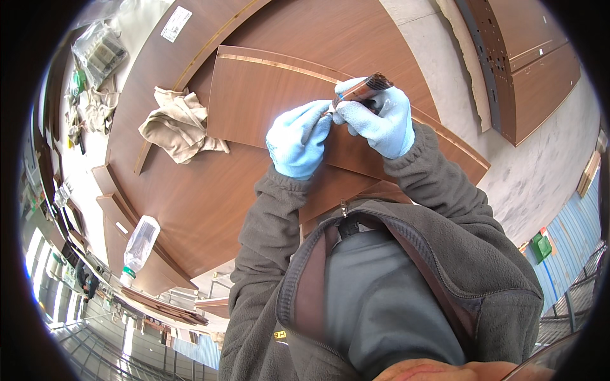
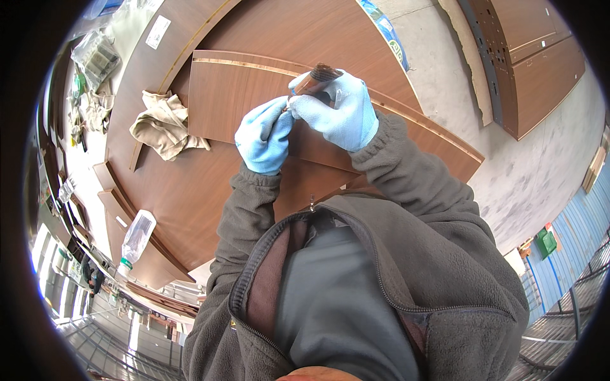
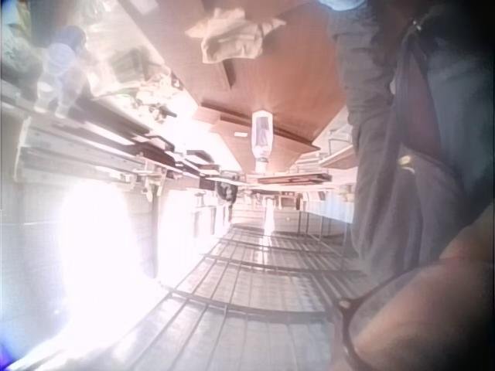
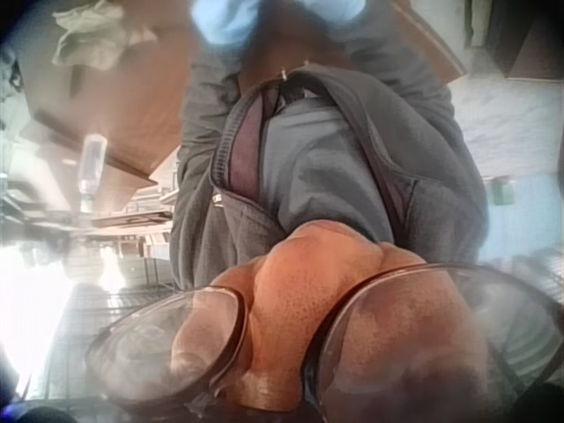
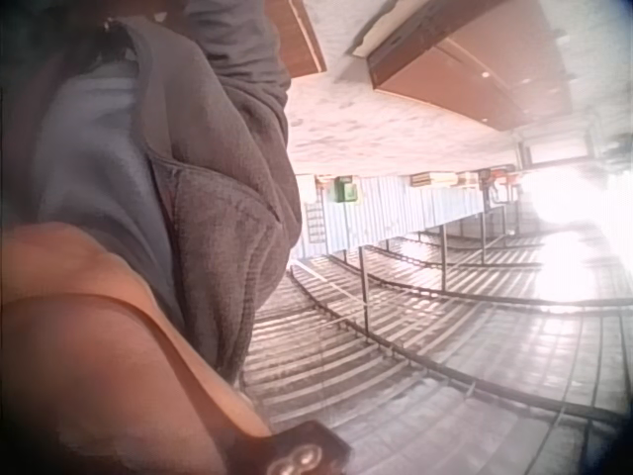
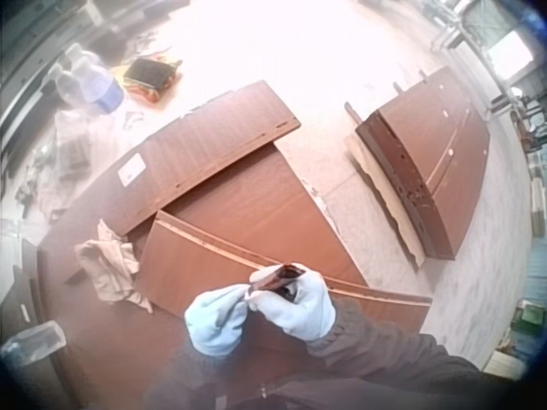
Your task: The person applies adhesive to the edge of a wooden panel using a small tube, then presses a thin strip of edge banding onto the adhesive. They smooth the strip along the edge and later move the panel to stack it with other finished pieces.
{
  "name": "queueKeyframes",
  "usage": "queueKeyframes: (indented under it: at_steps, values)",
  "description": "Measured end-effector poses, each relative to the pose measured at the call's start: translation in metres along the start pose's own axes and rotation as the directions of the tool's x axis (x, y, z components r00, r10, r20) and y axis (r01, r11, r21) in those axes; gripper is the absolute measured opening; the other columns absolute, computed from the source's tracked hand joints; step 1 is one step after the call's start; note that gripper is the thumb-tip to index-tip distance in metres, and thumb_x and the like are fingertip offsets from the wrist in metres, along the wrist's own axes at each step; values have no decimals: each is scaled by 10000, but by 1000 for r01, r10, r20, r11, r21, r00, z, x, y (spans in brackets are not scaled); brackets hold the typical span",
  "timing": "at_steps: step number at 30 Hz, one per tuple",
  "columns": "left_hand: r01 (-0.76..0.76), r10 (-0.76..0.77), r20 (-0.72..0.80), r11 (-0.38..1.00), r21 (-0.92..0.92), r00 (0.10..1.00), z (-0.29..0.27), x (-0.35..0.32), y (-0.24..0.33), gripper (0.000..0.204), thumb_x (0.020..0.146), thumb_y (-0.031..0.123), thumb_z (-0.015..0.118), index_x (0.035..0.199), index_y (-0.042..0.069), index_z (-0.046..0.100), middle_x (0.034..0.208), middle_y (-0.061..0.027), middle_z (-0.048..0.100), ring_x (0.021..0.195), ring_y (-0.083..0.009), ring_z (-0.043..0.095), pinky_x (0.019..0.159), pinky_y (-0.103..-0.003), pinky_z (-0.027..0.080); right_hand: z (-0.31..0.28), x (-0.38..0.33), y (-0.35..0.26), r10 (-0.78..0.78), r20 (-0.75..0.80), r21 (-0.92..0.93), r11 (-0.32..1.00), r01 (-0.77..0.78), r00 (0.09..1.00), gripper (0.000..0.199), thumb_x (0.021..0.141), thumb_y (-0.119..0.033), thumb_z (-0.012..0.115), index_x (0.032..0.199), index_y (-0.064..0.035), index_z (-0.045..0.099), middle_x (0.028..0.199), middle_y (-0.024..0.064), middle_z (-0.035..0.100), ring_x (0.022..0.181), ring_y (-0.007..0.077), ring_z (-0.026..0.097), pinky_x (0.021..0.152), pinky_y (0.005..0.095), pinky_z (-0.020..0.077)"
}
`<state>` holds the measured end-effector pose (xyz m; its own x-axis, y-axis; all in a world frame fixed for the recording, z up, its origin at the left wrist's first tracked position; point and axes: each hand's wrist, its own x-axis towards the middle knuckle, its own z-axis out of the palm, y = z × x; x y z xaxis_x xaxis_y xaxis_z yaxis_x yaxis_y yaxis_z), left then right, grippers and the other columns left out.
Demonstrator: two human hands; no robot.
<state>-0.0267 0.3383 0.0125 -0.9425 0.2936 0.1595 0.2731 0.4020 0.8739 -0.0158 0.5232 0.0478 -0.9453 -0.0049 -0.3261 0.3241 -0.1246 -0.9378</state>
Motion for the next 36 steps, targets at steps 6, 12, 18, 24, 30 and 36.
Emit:
queueKeyframes:
  at_steps: [6, 12, 18, 24, 30, 36]
  values:
    - [-20, 19, 33, 999, 39, 999, -1, 2, 0, 236, 859, 93, 782, 1088, 41, 772, 999, -154, 772, 869, -325, 754, 773, -384, 606, -2, 1, 0, -3, 7, -64, 998, 3, 1000, 258, 955, -44, 704, 1193, 46, 665, 934, 131, 750, 785, 147, 713, 600, 246, 552]
    - [2, -3, 24, 999, 43, 1000, 0, 4, 5, 227, 860, 90, 777, 1084, 56, 775, 983, -149, 769, 851, -332, 747, 763, -386, 604, -3, 3, -3, 58, -12, -27, 998, -59, 998, 240, 969, -67, 696, 1179, 45, 666, 906, 116, 741, 746, 136, 694, 580, 239, 535]
    - [34, -35, 21, 999, 34, 999, 2, 5, 8, 180, 887, 71, 762, 1063, 33, 775, 948, -150, 765, 819, -331, 740, 736, -390, 598, -3, 3, -3, 228, -1, 2, 974, -228, 974, 228, 990, -120, 693, 1147, 44, 673, 876, 93, 727, 674, 113, 641, 556, 237, 500]
    - [332, -323, 79, 899, -286, 943, 5, 3, 35, 136, 973, 52, 707, 1061, -47, 739, 952, -118, 766, 740, -154, 709, 683, -291, 577, -18, 1, -16, -202, -73, -484, 863, 142, 977, 247, 938, -199, 736, 1094, -8, 721, 758, 62, 695, 652, 113, 656, 558, 308, 487]
    - [351, -359, 31, 887, -299, 933, 11, 10, 67, 91, 903, 37, 742, 973, -15, 764, 768, -126, 721, 680, -243, 704, 628, -352, 554, -31, 5, -10, -539, 341, -892, 71, 445, 770, 365, 866, -260, 760, 1208, -150, 696, 698, -63, 602, 602, 149, 587, 639, 333, 426]
    - [96, -94, 27, 992, -76, 995, 16, 23, 64, 45, 877, 13, 731, 909, -14, 748, 771, -159, 711, 682, -319, 701, 642, -374, 561, -47, 26, 1, -475, 436, -855, 45, 516, 764, 380, 895, -327, 757, 1216, -134, 693, 731, -35, 649, 624, 174, 640, 644, 362, 457]
